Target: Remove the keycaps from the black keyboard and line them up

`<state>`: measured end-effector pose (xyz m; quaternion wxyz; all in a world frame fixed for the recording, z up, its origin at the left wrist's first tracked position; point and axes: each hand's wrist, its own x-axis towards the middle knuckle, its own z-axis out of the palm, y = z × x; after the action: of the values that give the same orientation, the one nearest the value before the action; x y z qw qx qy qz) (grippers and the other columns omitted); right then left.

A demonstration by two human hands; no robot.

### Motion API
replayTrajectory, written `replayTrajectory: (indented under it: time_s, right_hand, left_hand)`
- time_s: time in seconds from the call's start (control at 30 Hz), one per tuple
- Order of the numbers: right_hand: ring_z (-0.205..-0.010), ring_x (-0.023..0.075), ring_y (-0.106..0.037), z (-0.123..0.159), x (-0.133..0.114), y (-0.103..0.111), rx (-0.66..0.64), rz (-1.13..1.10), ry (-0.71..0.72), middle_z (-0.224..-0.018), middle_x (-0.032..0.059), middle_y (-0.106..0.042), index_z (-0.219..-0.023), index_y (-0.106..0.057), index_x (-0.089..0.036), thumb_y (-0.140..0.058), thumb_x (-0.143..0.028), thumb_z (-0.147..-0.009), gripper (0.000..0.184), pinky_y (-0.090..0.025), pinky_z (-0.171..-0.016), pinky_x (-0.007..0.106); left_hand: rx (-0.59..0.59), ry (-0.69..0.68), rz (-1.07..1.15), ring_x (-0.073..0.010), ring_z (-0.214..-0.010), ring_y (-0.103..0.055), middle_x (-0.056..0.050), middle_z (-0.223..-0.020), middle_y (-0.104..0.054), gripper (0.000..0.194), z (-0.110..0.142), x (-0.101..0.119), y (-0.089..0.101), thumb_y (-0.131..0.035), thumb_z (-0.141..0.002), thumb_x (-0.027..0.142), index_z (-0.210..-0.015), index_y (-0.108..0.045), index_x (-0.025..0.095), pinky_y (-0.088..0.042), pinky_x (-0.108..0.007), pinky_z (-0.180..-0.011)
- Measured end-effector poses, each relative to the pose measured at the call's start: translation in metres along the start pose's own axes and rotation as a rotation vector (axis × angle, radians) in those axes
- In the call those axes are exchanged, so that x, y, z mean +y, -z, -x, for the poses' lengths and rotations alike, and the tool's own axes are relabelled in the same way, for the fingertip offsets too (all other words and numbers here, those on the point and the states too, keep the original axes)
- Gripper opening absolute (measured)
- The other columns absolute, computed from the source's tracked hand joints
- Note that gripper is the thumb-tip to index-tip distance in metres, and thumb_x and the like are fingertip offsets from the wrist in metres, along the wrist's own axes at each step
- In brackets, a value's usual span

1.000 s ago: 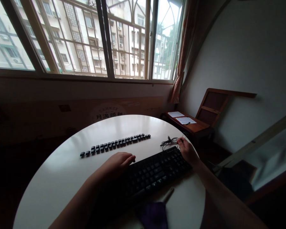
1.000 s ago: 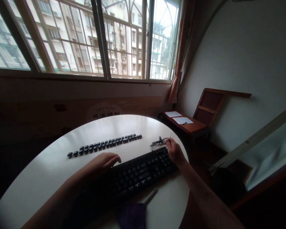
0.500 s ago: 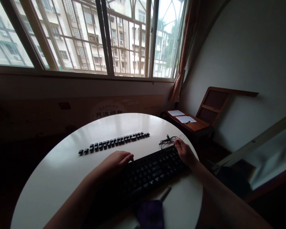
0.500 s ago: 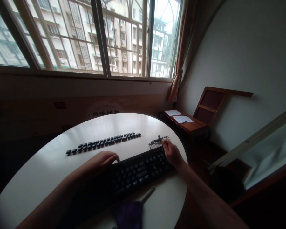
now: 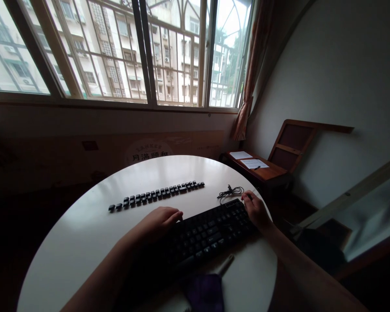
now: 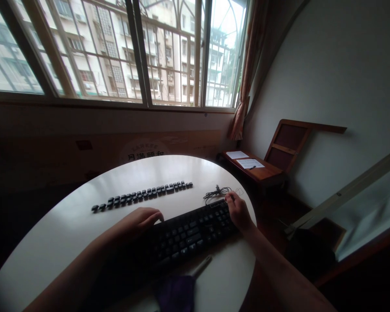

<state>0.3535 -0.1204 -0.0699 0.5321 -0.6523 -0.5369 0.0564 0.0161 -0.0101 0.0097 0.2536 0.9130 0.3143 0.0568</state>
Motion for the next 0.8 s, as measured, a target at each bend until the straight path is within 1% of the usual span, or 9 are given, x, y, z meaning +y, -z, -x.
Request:
replayTrajectory:
  time_s: [0.13, 0.27, 0.37, 0.47, 0.63, 0.8]
  right_hand:
    - [-0.046, 0.015, -0.042, -0.001, 0.011, -0.001, 0.017, -0.114, -0.112, -0.053, -0.0048, -0.042, -0.084, -0.052, -0.022, -0.041, -0.051, -0.094, 0.033, -0.033, -0.043, 0.025]
    - [-0.044, 0.0138, -0.039, -0.001, 0.016, -0.002, 0.02, -0.198, -0.162, -0.053, -0.0067, -0.036, -0.086, -0.051, -0.022, -0.042, -0.054, -0.093, 0.034, -0.031, -0.041, 0.023]
    - [-0.045, 0.0136, -0.038, -0.002, 0.016, -0.003, 0.022, -0.221, -0.163, -0.055, -0.0068, -0.036, -0.086, -0.051, -0.022, -0.044, -0.053, -0.093, 0.032, -0.031, -0.041, 0.023]
    - [-0.045, 0.0137, -0.039, -0.001, 0.014, -0.002, 0.021, -0.222, -0.16, -0.055, -0.006, -0.038, -0.086, -0.052, -0.022, -0.044, -0.053, -0.092, 0.032, -0.031, -0.041, 0.024]
    - [-0.044, 0.0138, -0.037, 0.002, 0.012, -0.002, 0.038, -0.157, -0.11, -0.053, -0.0063, -0.036, -0.086, -0.053, -0.022, -0.043, -0.053, -0.094, 0.034, -0.031, -0.042, 0.024]
    - [-0.045, 0.0138, -0.036, 0.005, 0.011, -0.002, 0.045, -0.13, -0.074, -0.054, -0.0063, -0.036, -0.086, -0.053, -0.022, -0.042, -0.05, -0.096, 0.031, -0.031, -0.043, 0.024]
  left_hand:
    - [-0.002, -0.022, -0.029, -0.0238, -0.08, -0.064, -0.008, -0.088, -0.072, 0.053, -0.001, -0.002, -0.002, -0.033, -0.095, 0.054, -0.089, -0.071, 0.018, -0.046, -0.032, -0.073]
    - [-0.012, -0.039, -0.025, -0.0226, -0.084, -0.064, -0.007, -0.093, -0.072, 0.043, 0.0, -0.006, -0.004, -0.042, -0.092, 0.051, -0.092, -0.072, 0.02, -0.046, -0.03, -0.075]
    - [-0.01, -0.053, -0.037, -0.0222, -0.086, -0.064, -0.007, -0.094, -0.072, 0.038, 0.0, -0.007, -0.005, -0.046, -0.091, 0.048, -0.095, -0.073, 0.021, -0.046, -0.03, -0.076]
    - [-0.007, -0.042, -0.051, -0.0215, -0.083, -0.063, -0.006, -0.091, -0.07, 0.036, 0.0, -0.007, -0.006, -0.048, -0.09, 0.047, -0.095, -0.072, 0.022, -0.045, -0.03, -0.073]
    - [-0.01, -0.037, -0.07, -0.02, -0.08, -0.06, -0.004, -0.087, -0.067, 0.029, 0.001, -0.008, -0.009, -0.051, -0.088, 0.044, -0.092, -0.068, 0.022, -0.043, -0.028, -0.069]
    - [-0.034, -0.04, -0.082, -0.0213, -0.084, -0.06, -0.004, -0.093, -0.066, 0.022, 0.002, -0.006, -0.01, -0.057, -0.084, 0.04, -0.095, -0.065, 0.022, -0.043, -0.029, -0.071]
